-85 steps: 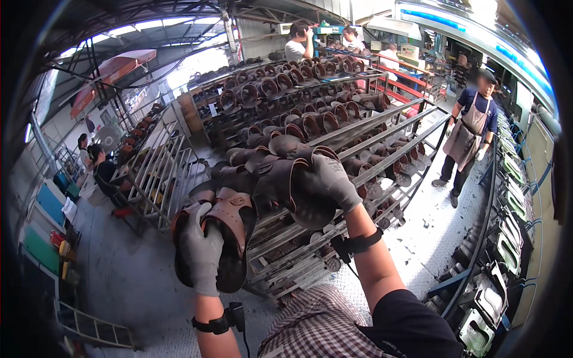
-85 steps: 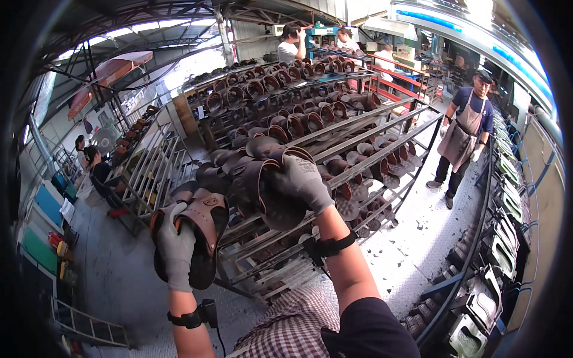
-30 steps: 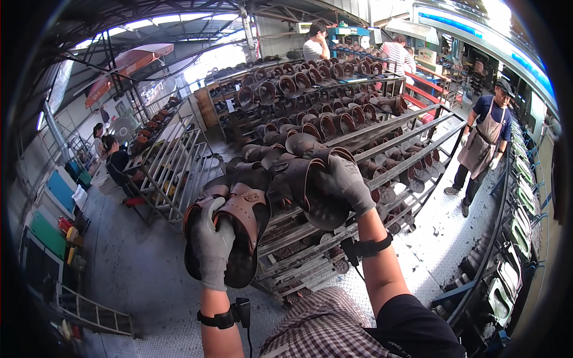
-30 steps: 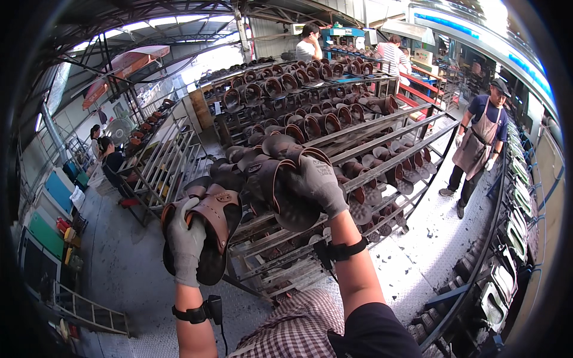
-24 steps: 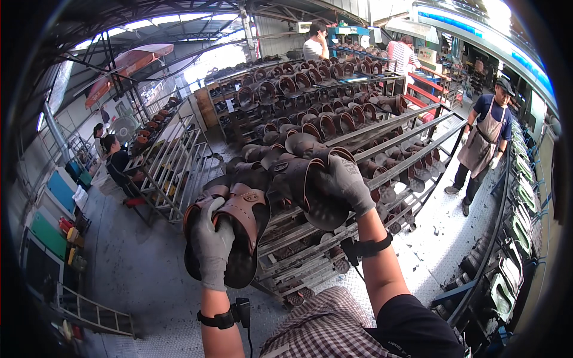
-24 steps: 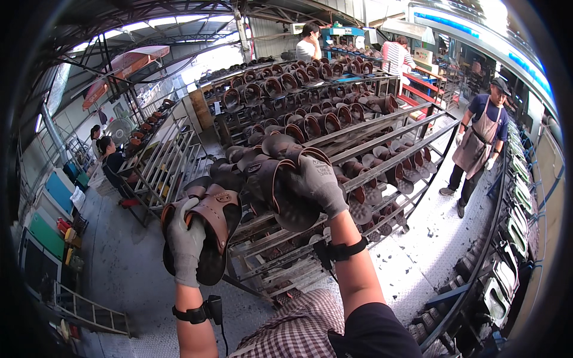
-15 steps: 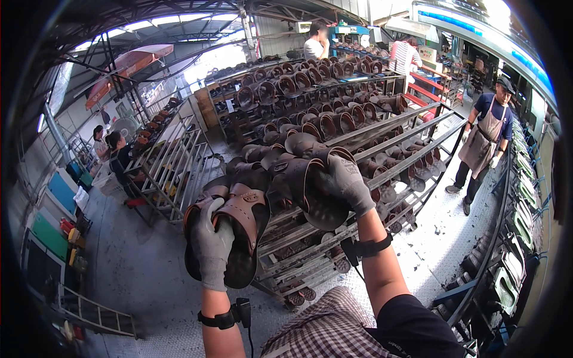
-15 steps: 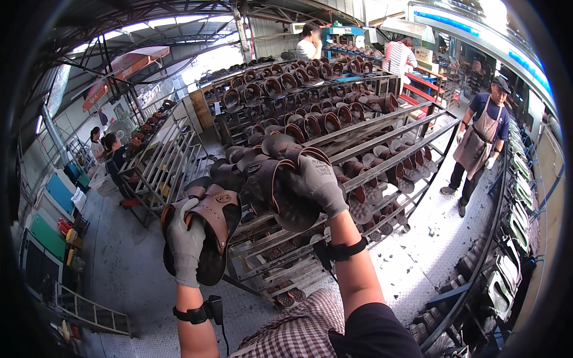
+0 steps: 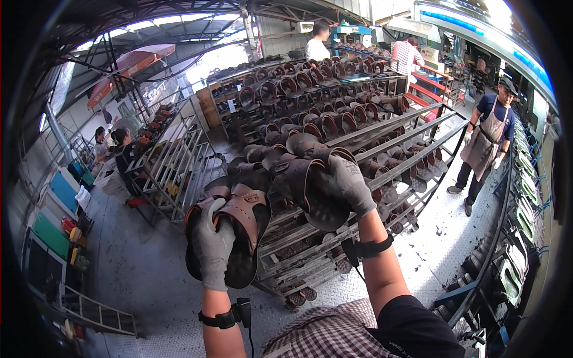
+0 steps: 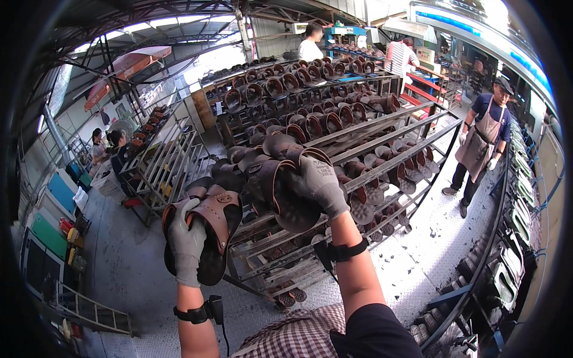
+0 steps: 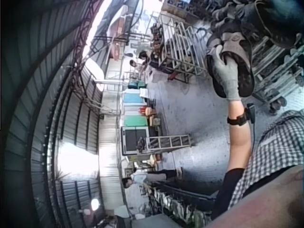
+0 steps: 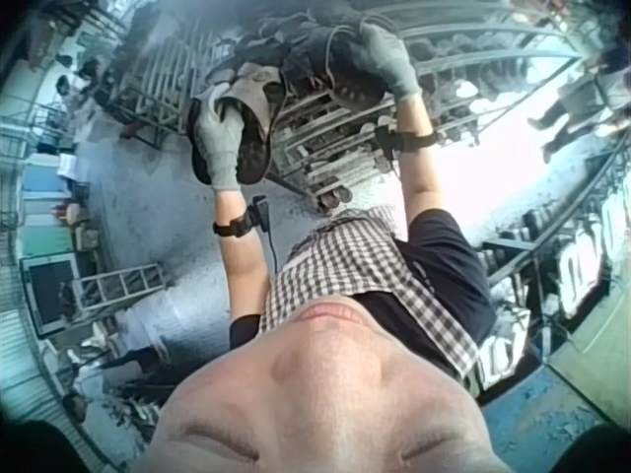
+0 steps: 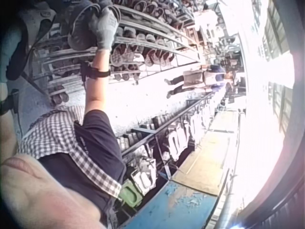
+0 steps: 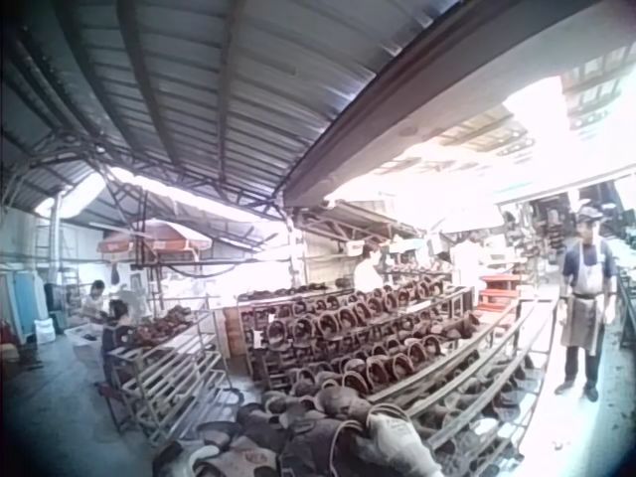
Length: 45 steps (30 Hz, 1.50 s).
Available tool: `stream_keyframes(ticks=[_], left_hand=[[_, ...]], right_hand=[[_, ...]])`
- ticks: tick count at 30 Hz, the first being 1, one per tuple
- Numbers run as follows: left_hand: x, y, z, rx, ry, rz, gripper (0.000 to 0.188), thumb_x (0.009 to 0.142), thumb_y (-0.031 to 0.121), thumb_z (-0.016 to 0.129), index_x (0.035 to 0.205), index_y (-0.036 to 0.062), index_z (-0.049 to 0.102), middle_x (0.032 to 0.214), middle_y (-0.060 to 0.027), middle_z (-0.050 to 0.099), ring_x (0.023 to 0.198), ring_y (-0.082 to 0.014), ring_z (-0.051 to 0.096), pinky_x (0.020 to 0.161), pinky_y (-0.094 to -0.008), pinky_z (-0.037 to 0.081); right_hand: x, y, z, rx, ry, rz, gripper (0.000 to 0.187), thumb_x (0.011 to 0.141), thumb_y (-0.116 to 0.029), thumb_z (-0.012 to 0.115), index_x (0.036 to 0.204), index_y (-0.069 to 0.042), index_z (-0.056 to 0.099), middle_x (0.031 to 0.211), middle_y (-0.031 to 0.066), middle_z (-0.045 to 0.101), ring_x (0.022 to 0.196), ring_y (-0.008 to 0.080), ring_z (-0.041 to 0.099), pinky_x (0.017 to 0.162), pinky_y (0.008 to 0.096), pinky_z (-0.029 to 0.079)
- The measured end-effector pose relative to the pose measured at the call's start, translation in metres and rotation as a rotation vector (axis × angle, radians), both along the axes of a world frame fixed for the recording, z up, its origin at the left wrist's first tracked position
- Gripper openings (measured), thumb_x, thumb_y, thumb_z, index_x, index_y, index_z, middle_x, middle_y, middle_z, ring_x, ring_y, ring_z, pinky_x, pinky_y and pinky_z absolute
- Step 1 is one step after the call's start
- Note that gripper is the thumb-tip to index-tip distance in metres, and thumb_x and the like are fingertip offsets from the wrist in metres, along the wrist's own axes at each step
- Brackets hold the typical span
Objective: Taking shoe components from a rack and placing them onto a rotating molding machine conveyor.
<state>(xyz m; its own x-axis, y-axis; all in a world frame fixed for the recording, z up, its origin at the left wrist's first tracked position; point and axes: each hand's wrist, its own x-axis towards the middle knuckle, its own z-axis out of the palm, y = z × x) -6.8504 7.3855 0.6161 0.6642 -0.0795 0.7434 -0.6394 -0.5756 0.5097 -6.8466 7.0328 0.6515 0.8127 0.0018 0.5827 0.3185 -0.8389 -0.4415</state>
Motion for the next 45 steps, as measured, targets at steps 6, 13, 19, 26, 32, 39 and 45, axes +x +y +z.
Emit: stream_keyframes(ticks=[6,13,19,26,32,39,45], left_hand=[[0.0003,-0.0008,-0.0006,0.003,-0.004,0.0,0.04,0.087,-0.007,0.068,0.126,0.0003,0.068,0.125,-0.0159,0.07,0.124,-0.0316,0.067,0.11,-0.0397,0.049],[0.001,-0.001,-0.0017,0.01,-0.024,0.007,0.04,0.087,-0.008,0.068,0.126,0.0003,0.068,0.125,-0.0158,0.07,0.124,-0.0315,0.067,0.109,-0.0398,0.049],[0.0025,-0.0005,-0.0034,0.002,-0.003,0.006,0.039,0.087,-0.006,0.068,0.126,0.0002,0.068,0.125,-0.016,0.071,0.123,-0.0315,0.067,0.109,-0.0398,0.049],[0.0038,-0.0009,-0.0056,0.005,0.008,0.005,0.04,0.088,-0.006,0.069,0.127,0.0004,0.068,0.126,-0.0159,0.071,0.124,-0.0312,0.067,0.11,-0.0399,0.049],[0.0047,-0.0019,-0.0059,0.031,0.005,0.007,0.041,0.087,-0.007,0.069,0.127,0.0002,0.067,0.127,-0.0154,0.07,0.125,-0.0302,0.066,0.11,-0.0393,0.049],[0.0048,-0.004,-0.0049,0.021,-0.003,0.005,0.04,0.087,-0.008,0.068,0.126,0.0003,0.067,0.127,-0.015,0.07,0.125,-0.03,0.066,0.11,-0.0389,0.049],[0.0045,-0.0058,-0.004,-0.011,-0.014,0.009,0.038,0.083,-0.004,0.07,0.121,0.0016,0.069,0.124,-0.0163,0.071,0.122,-0.0345,0.067,0.108,-0.0417,0.05]], right_hand=[[0.0032,-0.002,-0.0027,0.008,0.066,-0.058,0.035,0.092,-0.034,0.068,0.111,-0.005,0.075,0.101,0.0262,0.073,0.099,0.0466,0.07,0.085,0.0526,0.056],[0.0051,-0.0046,-0.0054,0.013,0.106,-0.056,0.044,0.096,-0.044,0.069,0.111,-0.004,0.073,0.104,0.0263,0.073,0.101,0.0467,0.07,0.087,0.0548,0.055],[0.005,-0.0056,-0.0053,-0.013,0.083,-0.063,0.045,0.096,-0.046,0.068,0.112,-0.004,0.073,0.104,0.0266,0.073,0.101,0.0466,0.07,0.088,0.0547,0.055],[0.0027,-0.0051,-0.0027,-0.017,0.082,-0.052,0.042,0.096,-0.044,0.068,0.114,-0.006,0.074,0.104,0.0261,0.073,0.101,0.0466,0.07,0.087,0.0546,0.055],[0.0015,-0.005,-0.0018,-0.015,0.027,-0.028,0.038,0.095,-0.041,0.068,0.112,-0.008,0.075,0.102,0.0254,0.073,0.099,0.0467,0.07,0.085,0.0547,0.056],[0.0029,-0.0064,-0.0011,-0.043,0.044,-0.043,0.037,0.094,-0.038,0.068,0.114,-0.008,0.074,0.104,0.0248,0.073,0.099,0.0466,0.07,0.086,0.0547,0.056],[0.0014,-0.0076,-0.001,-0.008,0.054,-0.016,0.038,0.093,-0.038,0.069,0.115,-0.008,0.074,0.104,0.0242,0.074,0.101,0.0457,0.07,0.087,0.0546,0.056]])
